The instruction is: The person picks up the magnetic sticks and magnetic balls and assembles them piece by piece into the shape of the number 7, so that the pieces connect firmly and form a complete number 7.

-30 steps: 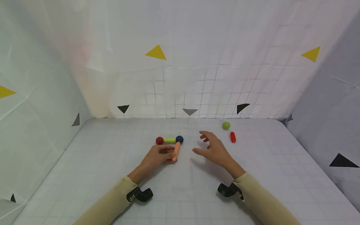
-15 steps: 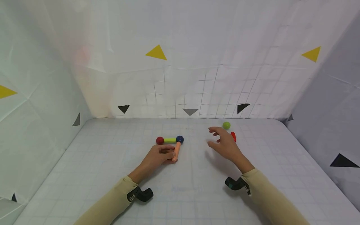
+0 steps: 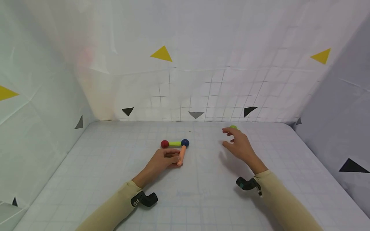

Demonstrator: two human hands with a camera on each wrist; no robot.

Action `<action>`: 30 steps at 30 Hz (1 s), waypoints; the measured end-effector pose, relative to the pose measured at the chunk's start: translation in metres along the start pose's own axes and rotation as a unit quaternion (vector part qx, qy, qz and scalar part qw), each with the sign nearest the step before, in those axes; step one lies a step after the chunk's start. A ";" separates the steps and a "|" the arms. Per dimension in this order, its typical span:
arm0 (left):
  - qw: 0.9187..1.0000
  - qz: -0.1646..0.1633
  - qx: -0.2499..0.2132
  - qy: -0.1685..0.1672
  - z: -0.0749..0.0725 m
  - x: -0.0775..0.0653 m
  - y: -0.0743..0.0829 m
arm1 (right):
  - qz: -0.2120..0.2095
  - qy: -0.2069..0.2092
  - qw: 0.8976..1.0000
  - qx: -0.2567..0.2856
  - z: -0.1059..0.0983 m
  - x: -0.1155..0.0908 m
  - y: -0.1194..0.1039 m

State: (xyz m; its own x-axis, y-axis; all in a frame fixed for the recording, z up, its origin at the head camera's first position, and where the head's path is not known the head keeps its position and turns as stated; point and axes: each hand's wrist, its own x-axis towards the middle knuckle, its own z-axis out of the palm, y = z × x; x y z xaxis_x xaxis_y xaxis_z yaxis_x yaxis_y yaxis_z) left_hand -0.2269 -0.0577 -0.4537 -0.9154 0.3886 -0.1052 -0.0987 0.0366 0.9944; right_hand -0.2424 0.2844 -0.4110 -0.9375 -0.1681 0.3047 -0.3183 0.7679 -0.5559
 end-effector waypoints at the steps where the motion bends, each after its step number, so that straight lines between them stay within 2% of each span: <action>1: 1.000 0.001 0.002 0.001 0.000 0.000 0.000 | 0.000 0.003 1.000 0.001 -0.001 0.000 0.001; 9: 0.999 0.000 0.049 0.017 0.001 0.001 0.000 | 0.026 0.017 1.000 0.000 -0.009 -0.002 0.012; 18: 0.999 -0.003 0.044 0.018 0.000 0.002 0.000 | 0.031 0.025 0.999 0.010 -0.012 0.000 0.018; 24: 0.999 -0.006 0.043 0.013 0.000 0.002 0.000 | 0.059 0.016 0.998 0.008 -0.015 -0.002 0.022; 30: 0.996 0.002 0.083 0.022 0.000 0.001 0.002 | 0.067 0.017 0.998 -0.002 -0.017 -0.004 0.027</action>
State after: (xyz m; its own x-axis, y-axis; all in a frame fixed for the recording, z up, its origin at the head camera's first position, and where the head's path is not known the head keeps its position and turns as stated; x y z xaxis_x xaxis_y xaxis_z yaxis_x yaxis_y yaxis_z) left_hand -0.2277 -0.0570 -0.4522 -0.9324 0.3478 -0.0986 -0.0331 0.1893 0.9814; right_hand -0.2450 0.3160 -0.4144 -0.9662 -0.0431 0.2543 -0.1903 0.7848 -0.5898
